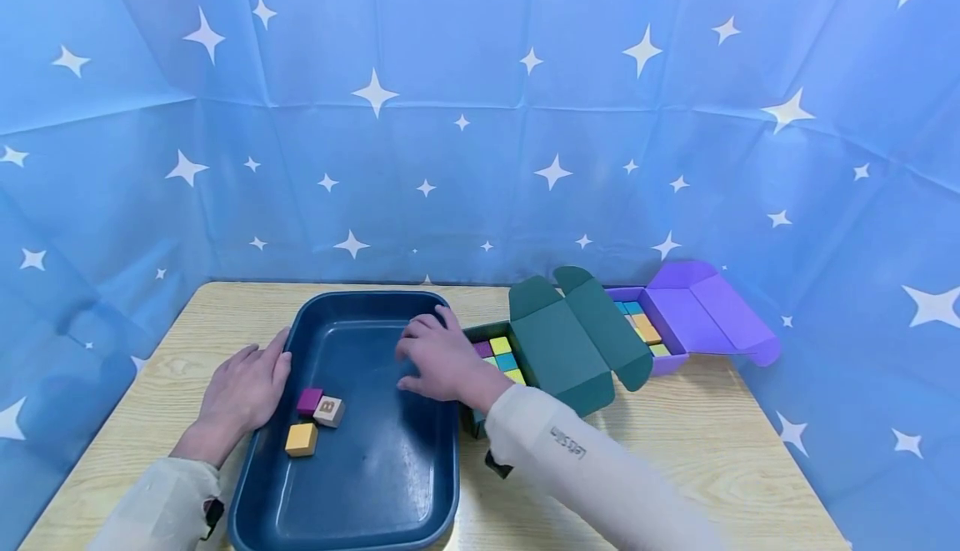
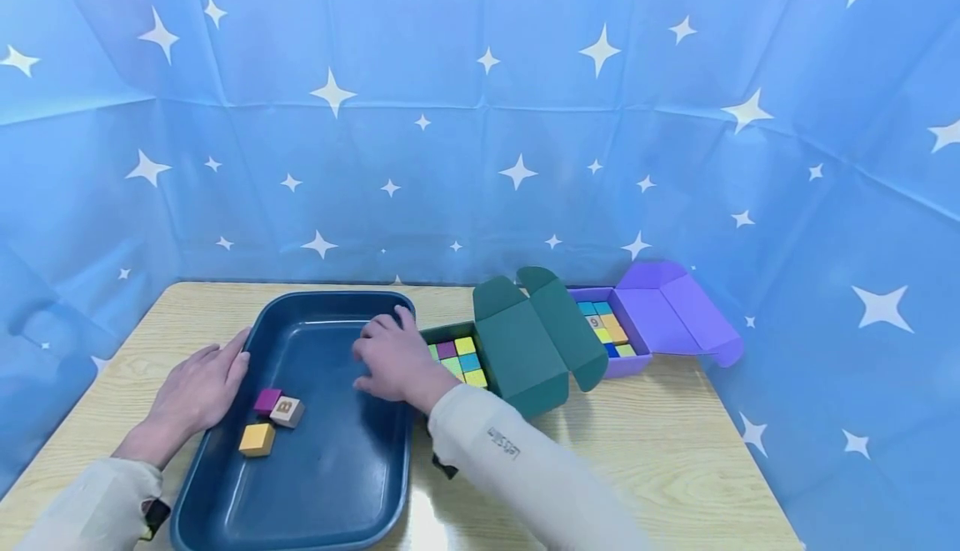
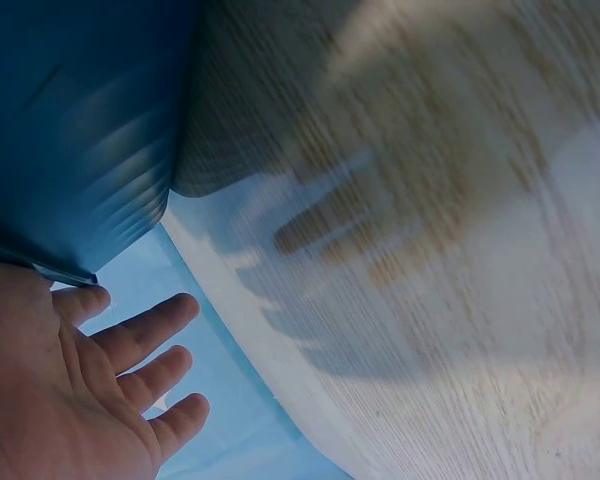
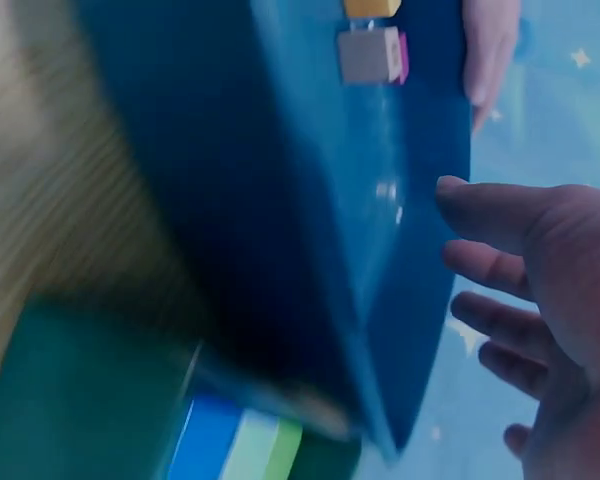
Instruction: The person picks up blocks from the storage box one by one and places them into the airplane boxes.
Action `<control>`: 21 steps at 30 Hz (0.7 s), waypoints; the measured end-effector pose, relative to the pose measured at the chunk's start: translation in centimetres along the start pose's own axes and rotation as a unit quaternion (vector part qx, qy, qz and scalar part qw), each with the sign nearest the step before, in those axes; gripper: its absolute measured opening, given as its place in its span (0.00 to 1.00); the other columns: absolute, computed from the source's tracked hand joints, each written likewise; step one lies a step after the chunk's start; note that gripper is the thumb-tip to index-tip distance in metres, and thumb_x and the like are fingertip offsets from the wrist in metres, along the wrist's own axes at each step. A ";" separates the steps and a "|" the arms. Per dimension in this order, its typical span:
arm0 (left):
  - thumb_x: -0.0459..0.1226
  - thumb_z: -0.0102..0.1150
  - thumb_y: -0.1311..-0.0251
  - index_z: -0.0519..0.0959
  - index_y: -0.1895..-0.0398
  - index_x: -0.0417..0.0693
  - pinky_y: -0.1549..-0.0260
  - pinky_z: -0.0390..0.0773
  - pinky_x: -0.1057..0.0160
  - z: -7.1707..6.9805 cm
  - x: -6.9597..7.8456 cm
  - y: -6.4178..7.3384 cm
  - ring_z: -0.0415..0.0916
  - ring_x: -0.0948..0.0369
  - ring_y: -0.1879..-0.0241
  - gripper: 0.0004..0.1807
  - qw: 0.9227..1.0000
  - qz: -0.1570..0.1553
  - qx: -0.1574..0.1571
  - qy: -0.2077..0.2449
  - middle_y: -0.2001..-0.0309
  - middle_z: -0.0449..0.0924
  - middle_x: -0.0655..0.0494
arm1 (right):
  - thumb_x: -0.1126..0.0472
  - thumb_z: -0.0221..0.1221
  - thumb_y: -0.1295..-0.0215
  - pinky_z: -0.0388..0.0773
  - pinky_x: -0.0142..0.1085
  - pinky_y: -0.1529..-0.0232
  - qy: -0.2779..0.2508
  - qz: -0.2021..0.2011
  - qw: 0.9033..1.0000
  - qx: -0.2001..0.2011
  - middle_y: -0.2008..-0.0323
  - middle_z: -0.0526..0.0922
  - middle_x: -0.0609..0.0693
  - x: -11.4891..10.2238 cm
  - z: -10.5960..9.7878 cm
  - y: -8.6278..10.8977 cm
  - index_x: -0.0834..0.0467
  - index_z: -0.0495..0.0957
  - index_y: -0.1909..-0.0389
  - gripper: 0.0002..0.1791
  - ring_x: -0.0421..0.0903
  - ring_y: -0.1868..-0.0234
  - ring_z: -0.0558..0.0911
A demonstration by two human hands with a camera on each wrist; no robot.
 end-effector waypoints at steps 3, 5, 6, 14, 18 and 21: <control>0.51 0.26 0.23 0.50 0.23 0.43 0.35 0.56 0.30 0.0 0.0 0.0 0.56 0.30 0.34 0.32 1.000 0.001 0.000 -0.001 0.32 0.63 0.30 | 0.37 0.62 0.40 0.50 0.54 0.24 -0.002 0.003 1.000 -0.003 0.42 0.77 0.40 -1.7 0.2 -1.1 0.41 0.82 0.51 0.20 0.44 0.33 0.67; 0.51 0.26 0.23 0.50 0.23 0.43 0.35 0.56 0.30 0.0 -0.1 0.0 0.56 0.30 0.34 0.32 1.000 0.001 0.000 -0.002 0.32 0.63 0.31 | 0.36 0.61 0.40 0.50 0.52 0.24 0.001 0.001 1.000 -0.004 0.42 0.76 0.38 -2.8 0.3 -1.8 0.40 0.82 0.51 0.20 0.43 0.33 0.68; 0.51 0.25 0.23 0.50 0.23 0.43 0.35 0.56 0.30 0.0 -0.1 0.0 0.56 0.30 0.34 0.32 1.000 0.001 0.000 -0.003 0.32 0.63 0.31 | 0.35 0.61 0.40 0.51 0.52 0.23 0.002 0.000 1.000 -0.006 0.42 0.76 0.38 -3.3 0.4 -2.1 0.39 0.81 0.50 0.20 0.42 0.33 0.67; 0.52 0.25 0.23 0.50 0.23 0.44 0.35 0.55 0.29 0.2 -0.2 -0.1 0.56 0.30 0.33 0.33 1.000 -0.003 -0.003 -0.003 0.32 0.64 0.31 | 0.32 0.57 0.39 0.52 0.50 0.23 0.026 -0.010 0.999 -0.020 0.41 0.76 0.36 -7.1 1.5 -4.0 0.35 0.81 0.50 0.20 0.39 0.33 0.67; 0.53 0.25 0.23 0.50 0.23 0.44 0.35 0.55 0.30 0.1 -0.2 -0.1 0.56 0.30 0.33 0.33 1.000 -0.003 -0.002 -0.005 0.32 0.64 0.31 | 0.31 0.56 0.39 0.52 0.49 0.23 0.035 -0.009 0.999 -0.025 0.41 0.76 0.36 -8.1 2.1 -4.5 0.35 0.80 0.51 0.20 0.39 0.33 0.67; 0.52 0.25 0.23 0.51 0.23 0.44 0.35 0.57 0.30 0.1 -0.1 -0.1 0.57 0.30 0.34 0.33 1.000 -0.001 0.002 -0.008 0.32 0.65 0.31 | 0.29 0.56 0.41 0.52 0.49 0.23 0.035 -0.007 0.999 -0.031 0.42 0.76 0.35 -8.6 2.5 -4.7 0.35 0.80 0.51 0.22 0.39 0.34 0.66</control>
Point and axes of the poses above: each hand's wrist, its own y-axis away from the middle knuckle, its own z-axis out of the palm, x = y × z, the point moved 1 cm from there along -y, towards the middle knuckle
